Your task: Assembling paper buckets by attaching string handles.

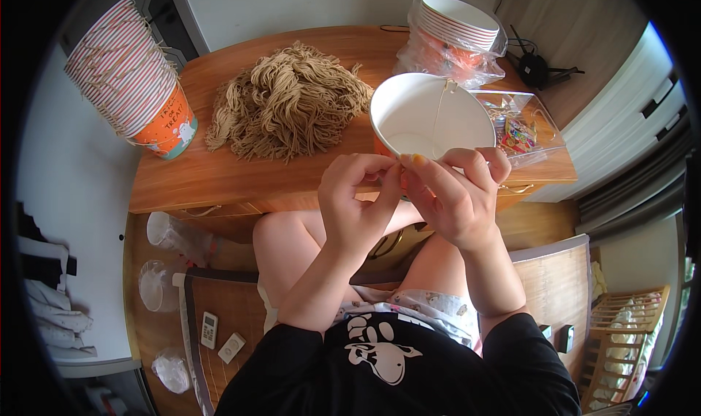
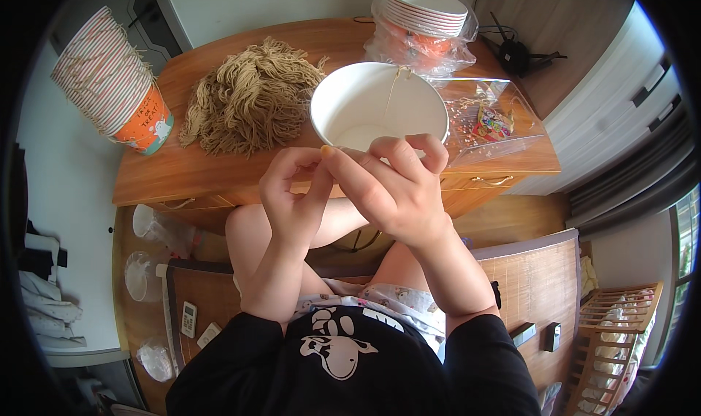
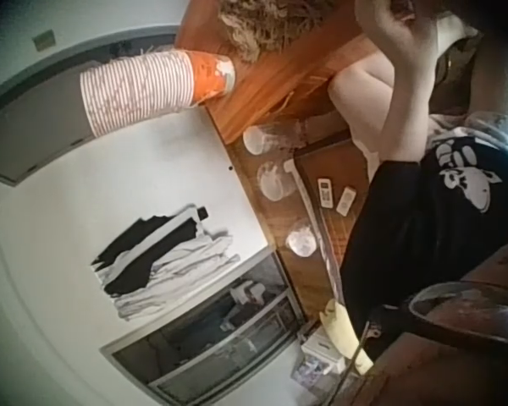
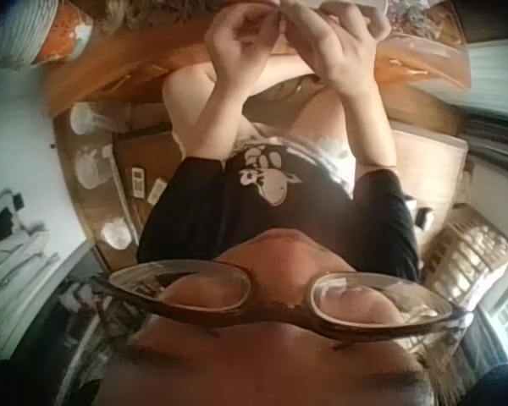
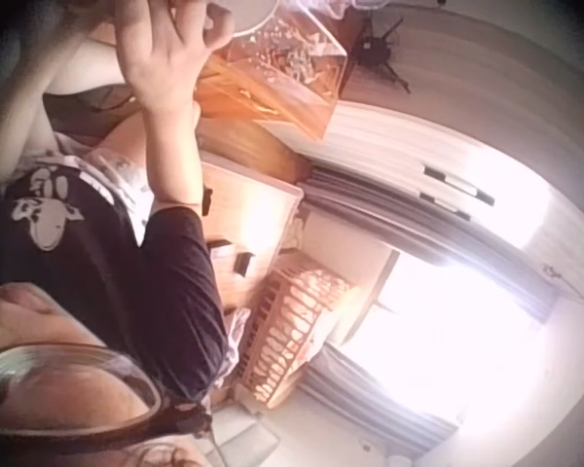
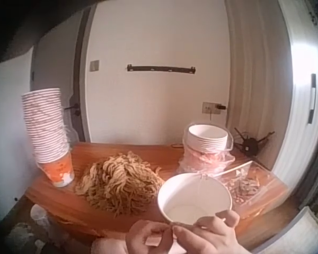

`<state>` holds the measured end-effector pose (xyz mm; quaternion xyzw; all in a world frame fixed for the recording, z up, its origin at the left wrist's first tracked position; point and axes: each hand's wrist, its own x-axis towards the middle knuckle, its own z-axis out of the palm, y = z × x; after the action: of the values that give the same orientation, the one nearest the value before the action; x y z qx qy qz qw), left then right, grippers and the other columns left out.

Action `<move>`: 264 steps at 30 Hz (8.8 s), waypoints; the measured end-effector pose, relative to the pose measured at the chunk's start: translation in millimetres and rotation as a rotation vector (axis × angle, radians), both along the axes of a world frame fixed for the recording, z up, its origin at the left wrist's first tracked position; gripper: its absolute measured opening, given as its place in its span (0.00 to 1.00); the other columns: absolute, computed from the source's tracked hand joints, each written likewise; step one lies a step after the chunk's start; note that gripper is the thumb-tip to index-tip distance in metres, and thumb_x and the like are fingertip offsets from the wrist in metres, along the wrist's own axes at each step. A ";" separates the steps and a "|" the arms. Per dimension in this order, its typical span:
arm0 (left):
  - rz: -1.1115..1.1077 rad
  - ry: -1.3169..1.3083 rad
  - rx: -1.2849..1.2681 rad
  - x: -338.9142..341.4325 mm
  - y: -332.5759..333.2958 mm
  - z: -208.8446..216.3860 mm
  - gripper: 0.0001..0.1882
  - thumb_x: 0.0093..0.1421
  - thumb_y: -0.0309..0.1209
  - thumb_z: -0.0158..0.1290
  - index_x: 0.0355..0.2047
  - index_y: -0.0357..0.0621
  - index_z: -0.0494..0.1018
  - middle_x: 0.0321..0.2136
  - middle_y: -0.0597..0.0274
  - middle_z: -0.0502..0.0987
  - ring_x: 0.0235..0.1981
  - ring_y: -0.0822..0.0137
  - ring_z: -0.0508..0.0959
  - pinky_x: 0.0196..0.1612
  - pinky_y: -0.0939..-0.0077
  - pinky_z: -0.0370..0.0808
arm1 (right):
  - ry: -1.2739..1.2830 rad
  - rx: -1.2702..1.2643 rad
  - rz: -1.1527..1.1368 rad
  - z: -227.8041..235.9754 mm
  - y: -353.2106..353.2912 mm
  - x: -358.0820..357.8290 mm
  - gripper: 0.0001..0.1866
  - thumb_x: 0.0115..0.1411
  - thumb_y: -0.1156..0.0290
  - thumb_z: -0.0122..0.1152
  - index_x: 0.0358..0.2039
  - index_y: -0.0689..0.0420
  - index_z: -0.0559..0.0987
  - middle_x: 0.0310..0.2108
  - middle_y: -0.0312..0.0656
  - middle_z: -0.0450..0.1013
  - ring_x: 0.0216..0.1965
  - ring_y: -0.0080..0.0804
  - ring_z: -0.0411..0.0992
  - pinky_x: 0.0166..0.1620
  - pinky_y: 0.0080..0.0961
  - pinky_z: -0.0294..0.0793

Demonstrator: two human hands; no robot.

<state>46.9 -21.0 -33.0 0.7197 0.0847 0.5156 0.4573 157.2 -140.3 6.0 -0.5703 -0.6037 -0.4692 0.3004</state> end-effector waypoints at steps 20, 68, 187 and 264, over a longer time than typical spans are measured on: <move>0.062 -0.050 0.435 8.4 27.1 2.7 0.16 0.49 0.22 0.67 0.40 0.51 0.84 0.42 0.65 0.76 0.44 0.63 0.73 0.47 0.70 0.71 | 0.346 -0.047 0.100 7.3 -6.5 -1.8 0.33 0.50 0.78 0.72 0.57 0.52 0.71 0.37 0.23 0.82 0.39 0.27 0.73 0.49 0.34 0.59; 0.206 -0.047 0.784 10.6 25.0 29.4 0.13 0.43 0.31 0.71 0.32 0.62 0.87 0.32 0.82 0.81 0.38 0.68 0.75 0.45 0.71 0.69 | 0.517 -0.070 -0.005 -1.1 -34.9 -20.7 0.28 0.54 0.76 0.73 0.54 0.54 0.71 0.35 0.27 0.83 0.41 0.30 0.74 0.52 0.35 0.59; 0.101 0.057 0.619 -91.0 101.7 117.5 0.15 0.42 0.18 0.70 0.29 0.48 0.80 0.29 0.65 0.76 0.34 0.60 0.76 0.37 0.66 0.75 | 0.634 -0.090 -0.034 -93.0 -83.5 46.1 0.24 0.49 0.77 0.74 0.46 0.52 0.75 0.30 0.39 0.78 0.34 0.47 0.74 0.37 0.39 0.72; 0.217 0.229 0.111 -24.4 254.3 75.5 0.06 0.64 0.28 0.61 0.36 0.36 0.80 0.32 0.63 0.82 0.33 0.73 0.78 0.39 0.77 0.74 | 0.883 -0.487 -0.107 122.8 74.0 290.2 0.10 0.56 0.73 0.70 0.37 0.64 0.82 0.34 0.48 0.82 0.37 0.36 0.81 0.43 0.29 0.78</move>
<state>22.4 233.2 42.5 0.7844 0.1850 0.4805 0.3459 447.4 -66.3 128.8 -0.7979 -0.4809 -0.0438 0.3609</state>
